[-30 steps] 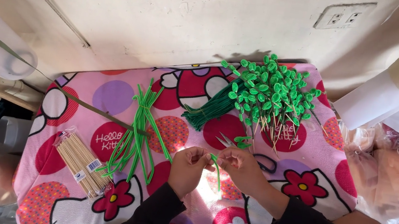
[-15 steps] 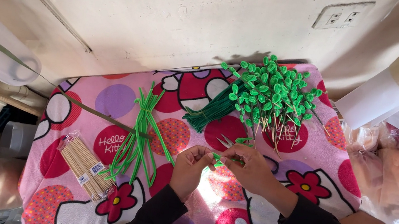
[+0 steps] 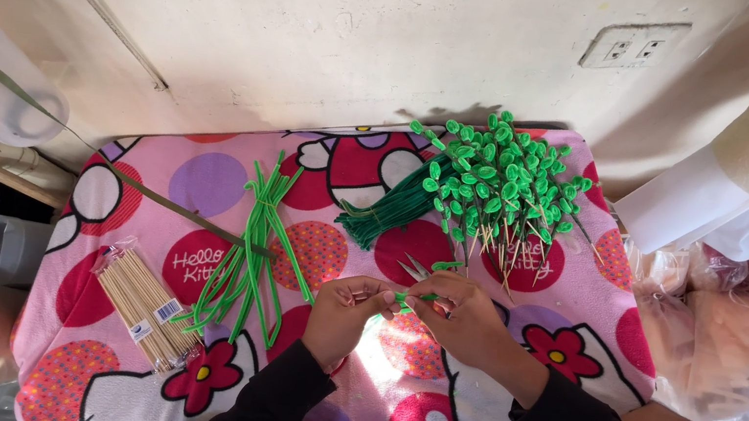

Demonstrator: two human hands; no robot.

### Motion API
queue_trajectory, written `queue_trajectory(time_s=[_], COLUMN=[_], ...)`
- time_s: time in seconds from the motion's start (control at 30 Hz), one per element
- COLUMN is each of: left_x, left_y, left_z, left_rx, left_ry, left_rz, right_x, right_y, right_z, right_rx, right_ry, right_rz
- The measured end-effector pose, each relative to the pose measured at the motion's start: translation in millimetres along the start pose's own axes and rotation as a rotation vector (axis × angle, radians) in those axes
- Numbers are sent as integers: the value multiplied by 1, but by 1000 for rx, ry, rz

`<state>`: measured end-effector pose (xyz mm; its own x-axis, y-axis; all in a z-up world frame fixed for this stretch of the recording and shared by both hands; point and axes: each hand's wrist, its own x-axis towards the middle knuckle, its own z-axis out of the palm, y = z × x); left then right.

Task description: Assembling artificial green leaves by attaching leaf clusters to plastic stems and trimming them with scissors.

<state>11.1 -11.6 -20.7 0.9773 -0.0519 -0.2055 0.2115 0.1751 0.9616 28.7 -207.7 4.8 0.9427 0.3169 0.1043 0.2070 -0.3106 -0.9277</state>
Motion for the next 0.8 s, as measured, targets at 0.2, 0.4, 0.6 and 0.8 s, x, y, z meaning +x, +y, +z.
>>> queue_trajectory(time_s=[0.2, 0.4, 0.6, 0.8], left_x=[-9, -5, -4, -6], left_y=[14, 10, 12, 11], left_z=[9, 1, -9, -2], left_rx=[-114, 68, 526, 621], left_ry=[-2, -80, -138, -71], left_rz=[73, 133, 297, 354], right_x=[2, 2, 2, 2], right_y=[-18, 0, -22, -16], right_z=[-6, -13, -16, -14], right_rx=[182, 111, 10, 32], right_ry=[7, -32, -118, -55], right_rz=[89, 20, 57, 132])
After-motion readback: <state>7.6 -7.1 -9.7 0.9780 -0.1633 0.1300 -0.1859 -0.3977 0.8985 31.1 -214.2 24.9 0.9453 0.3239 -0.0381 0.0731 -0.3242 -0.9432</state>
